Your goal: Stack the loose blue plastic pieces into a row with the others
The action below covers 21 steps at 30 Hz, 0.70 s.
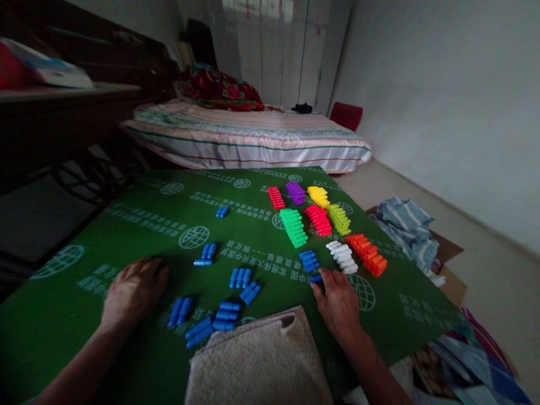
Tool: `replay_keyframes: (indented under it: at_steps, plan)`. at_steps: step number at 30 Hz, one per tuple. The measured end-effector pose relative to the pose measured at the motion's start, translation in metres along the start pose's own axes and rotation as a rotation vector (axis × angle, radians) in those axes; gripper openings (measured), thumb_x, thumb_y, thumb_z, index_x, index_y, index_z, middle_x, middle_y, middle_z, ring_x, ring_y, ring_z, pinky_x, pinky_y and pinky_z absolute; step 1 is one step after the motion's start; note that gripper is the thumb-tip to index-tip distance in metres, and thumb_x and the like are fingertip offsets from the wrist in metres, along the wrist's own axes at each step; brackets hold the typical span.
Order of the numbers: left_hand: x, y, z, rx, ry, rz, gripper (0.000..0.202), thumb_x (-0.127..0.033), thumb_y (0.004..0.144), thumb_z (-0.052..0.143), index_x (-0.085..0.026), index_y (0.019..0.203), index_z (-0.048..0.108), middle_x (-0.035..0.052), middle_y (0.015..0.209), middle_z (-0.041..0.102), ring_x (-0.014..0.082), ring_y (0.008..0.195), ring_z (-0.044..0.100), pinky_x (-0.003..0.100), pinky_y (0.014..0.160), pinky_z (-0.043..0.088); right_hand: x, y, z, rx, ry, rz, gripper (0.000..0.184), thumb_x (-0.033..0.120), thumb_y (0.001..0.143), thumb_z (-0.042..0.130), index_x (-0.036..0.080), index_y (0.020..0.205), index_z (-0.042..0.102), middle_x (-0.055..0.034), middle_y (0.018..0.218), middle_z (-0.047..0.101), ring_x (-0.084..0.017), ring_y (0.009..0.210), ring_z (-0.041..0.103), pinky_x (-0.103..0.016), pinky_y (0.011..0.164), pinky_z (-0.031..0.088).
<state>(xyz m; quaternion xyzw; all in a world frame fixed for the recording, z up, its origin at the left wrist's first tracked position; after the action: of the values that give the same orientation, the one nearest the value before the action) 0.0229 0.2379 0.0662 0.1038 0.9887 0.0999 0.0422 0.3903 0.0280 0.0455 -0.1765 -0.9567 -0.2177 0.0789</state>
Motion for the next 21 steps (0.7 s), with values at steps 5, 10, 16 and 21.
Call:
replay_keyframes:
  at_steps: [5, 10, 16, 21]
  plan:
    - [-0.0004, -0.0002, 0.0000, -0.025, 0.001, 0.014, 0.053, -0.039, 0.089, 0.027, -0.007, 0.117, 0.057, 0.0197, 0.128, 0.055, 0.0338, 0.123, 0.046, 0.049, 0.103, 0.041, 0.0021, 0.0049, 0.0055, -0.035, 0.039, 0.017, 0.034, 0.030, 0.087, 0.047, 0.017, 0.117, 0.059, -0.0113, 0.102, 0.067, -0.026, 0.095, 0.060, -0.039, 0.081, 0.050]
    - [-0.0010, -0.0011, -0.0008, -0.030, -0.004, 0.020, 0.052, -0.040, 0.090, 0.027, -0.007, 0.117, 0.057, 0.0202, 0.128, 0.055, 0.0338, 0.123, 0.047, 0.050, 0.103, 0.041, -0.0001, 0.0092, 0.0090, -0.046, 0.065, 0.051, 0.041, 0.033, 0.086, 0.047, 0.016, 0.124, 0.054, -0.0116, 0.103, 0.067, -0.027, 0.095, 0.061, -0.040, 0.081, 0.051]
    - [-0.0030, -0.0007, -0.0023, -0.018, 0.001, 0.032, 0.048, -0.037, 0.091, 0.030, -0.007, 0.117, 0.057, 0.0203, 0.127, 0.056, 0.0354, 0.124, 0.047, 0.049, 0.104, 0.041, -0.0009, 0.0089, 0.0104, -0.040, 0.068, 0.048, 0.044, 0.035, 0.087, 0.047, 0.013, 0.125, 0.053, -0.0136, 0.106, 0.066, -0.027, 0.097, 0.060, -0.041, 0.085, 0.050]
    - [-0.0032, -0.0010, -0.0031, -0.008, -0.003, 0.021, 0.051, -0.037, 0.090, 0.028, -0.006, 0.118, 0.058, 0.0202, 0.128, 0.055, 0.0356, 0.124, 0.046, 0.049, 0.106, 0.039, -0.0011, 0.0091, 0.0103, -0.032, 0.061, 0.058, 0.046, 0.036, 0.088, 0.045, 0.011, 0.126, 0.052, -0.0149, 0.108, 0.066, -0.028, 0.098, 0.061, -0.041, 0.084, 0.050]
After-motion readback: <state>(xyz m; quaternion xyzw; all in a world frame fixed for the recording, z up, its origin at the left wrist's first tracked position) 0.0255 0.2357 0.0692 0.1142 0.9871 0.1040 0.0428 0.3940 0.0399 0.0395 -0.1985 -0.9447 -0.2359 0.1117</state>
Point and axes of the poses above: each hand's wrist, its own y-axis towards the middle knuckle, its own z-axis out of the palm, x = y × z, the point moved 4 cm from there along y, towards the middle knuckle
